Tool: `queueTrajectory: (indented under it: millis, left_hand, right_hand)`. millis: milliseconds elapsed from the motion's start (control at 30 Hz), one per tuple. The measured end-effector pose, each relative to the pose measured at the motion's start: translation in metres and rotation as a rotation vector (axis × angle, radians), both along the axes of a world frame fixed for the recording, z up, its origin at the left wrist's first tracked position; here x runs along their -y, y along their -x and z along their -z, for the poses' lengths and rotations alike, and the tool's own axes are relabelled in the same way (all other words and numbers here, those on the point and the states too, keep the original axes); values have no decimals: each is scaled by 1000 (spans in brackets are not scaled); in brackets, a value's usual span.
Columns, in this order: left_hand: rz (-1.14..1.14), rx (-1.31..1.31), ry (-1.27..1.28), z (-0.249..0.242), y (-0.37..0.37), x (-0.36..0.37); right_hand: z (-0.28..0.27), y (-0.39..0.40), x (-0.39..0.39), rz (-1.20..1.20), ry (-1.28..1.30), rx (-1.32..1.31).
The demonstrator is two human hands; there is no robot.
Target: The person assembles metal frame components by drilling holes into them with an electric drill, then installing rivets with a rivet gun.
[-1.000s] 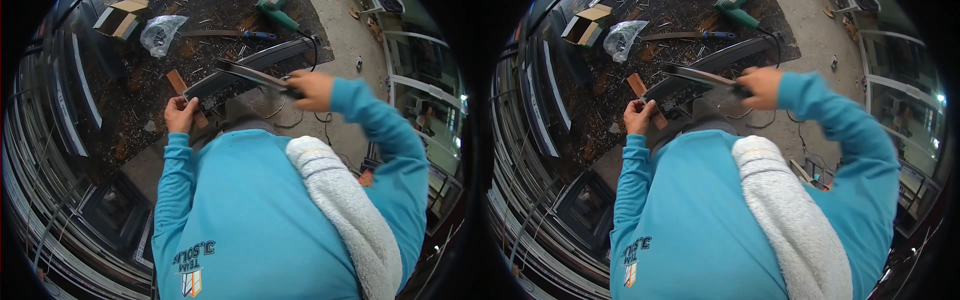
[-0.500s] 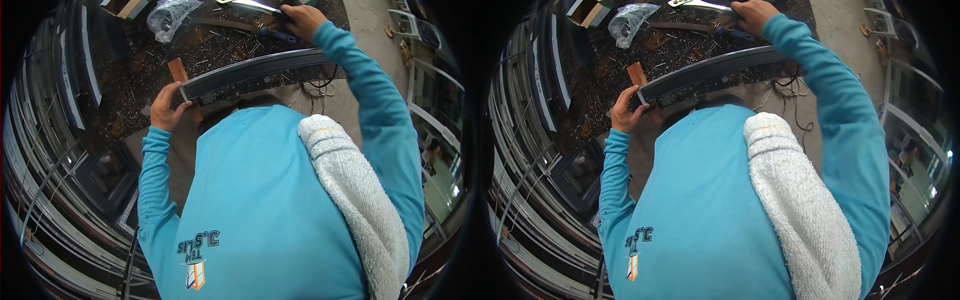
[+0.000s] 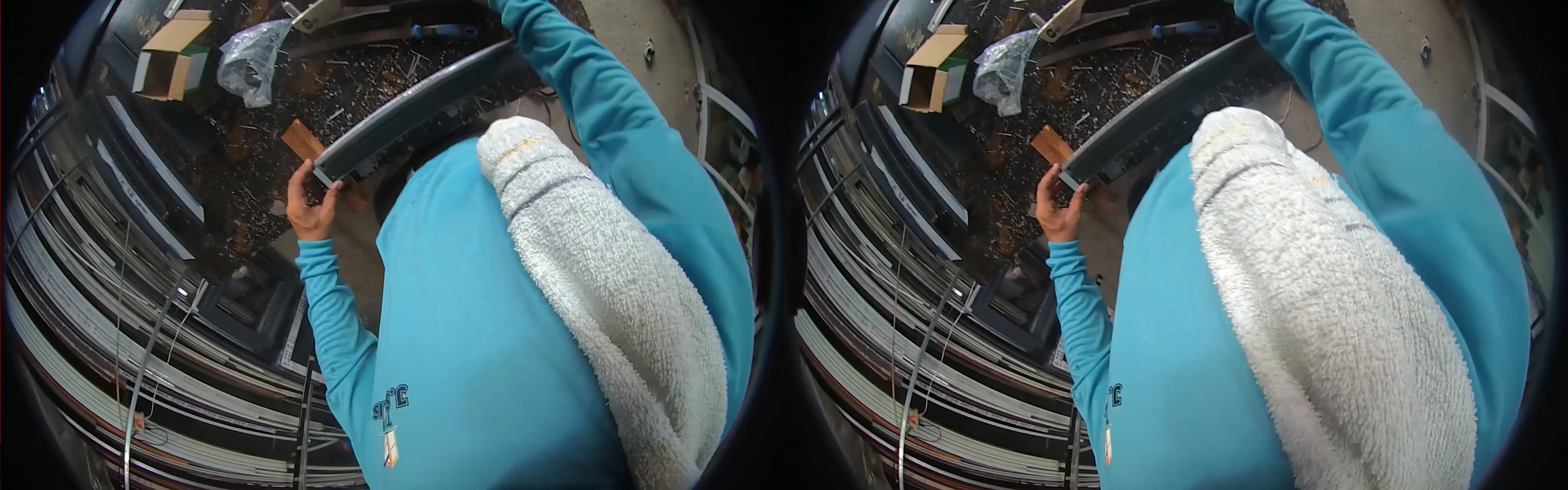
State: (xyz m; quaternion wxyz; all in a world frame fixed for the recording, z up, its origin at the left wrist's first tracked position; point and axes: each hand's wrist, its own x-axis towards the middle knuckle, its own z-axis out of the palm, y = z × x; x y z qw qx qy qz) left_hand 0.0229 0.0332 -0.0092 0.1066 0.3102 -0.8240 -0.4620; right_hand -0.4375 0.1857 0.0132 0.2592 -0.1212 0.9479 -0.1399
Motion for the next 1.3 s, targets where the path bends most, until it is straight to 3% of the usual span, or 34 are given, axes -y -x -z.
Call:
queueTrajectory:
  millis: [100, 167, 267, 367, 433, 467, 500, 533, 633, 733, 800, 1233, 1300]
  left_hand:
    - [14, -18, -62, -2, 0, 3]
    - [80, -16, 26, -7, 5, 9]
    - [120, -34, 38, -5, 3, 14]
    - [129, -56, -25, 0, 0, 18]
    - [120, -159, -49, 15, -4, 20]
    - [128, -171, -49, 11, -2, 22]
    - [139, -183, -48, 9, -1, 24]
    - [151, -198, -48, 9, -1, 26]
    - [282, -158, 167, 10, -1, 36]
    - [362, -261, 385, 13, 6, 40]
    - [386, -272, 388, 19, 5, 42]
    - [426, -357, 381, 29, 7, 50]
    - [438, -365, 391, 31, 8, 52]
  right_hand:
    - [-4, 6, 0, 11, 7, 23]
    - [12, 30, -18, -37, 305, -28]
    - [-9, 39, -46, -44, 551, -129]
    - [-103, -6, -88, -10, 811, 212]
    - [-133, -31, -147, 13, 1035, 451]
    - [-174, -56, -138, -220, 777, 421]
    - [-203, -84, -139, -67, 741, 580]
    - [-191, -98, -162, -216, 589, 474]
    - [-191, -187, -91, -500, 856, 458]
    - [-179, -235, -64, -496, 685, 738]
    - [-170, -258, -51, -559, 645, 669]
    - [-166, -291, -19, -615, 479, 586]
    - [-172, -290, -9, -721, 426, 514]
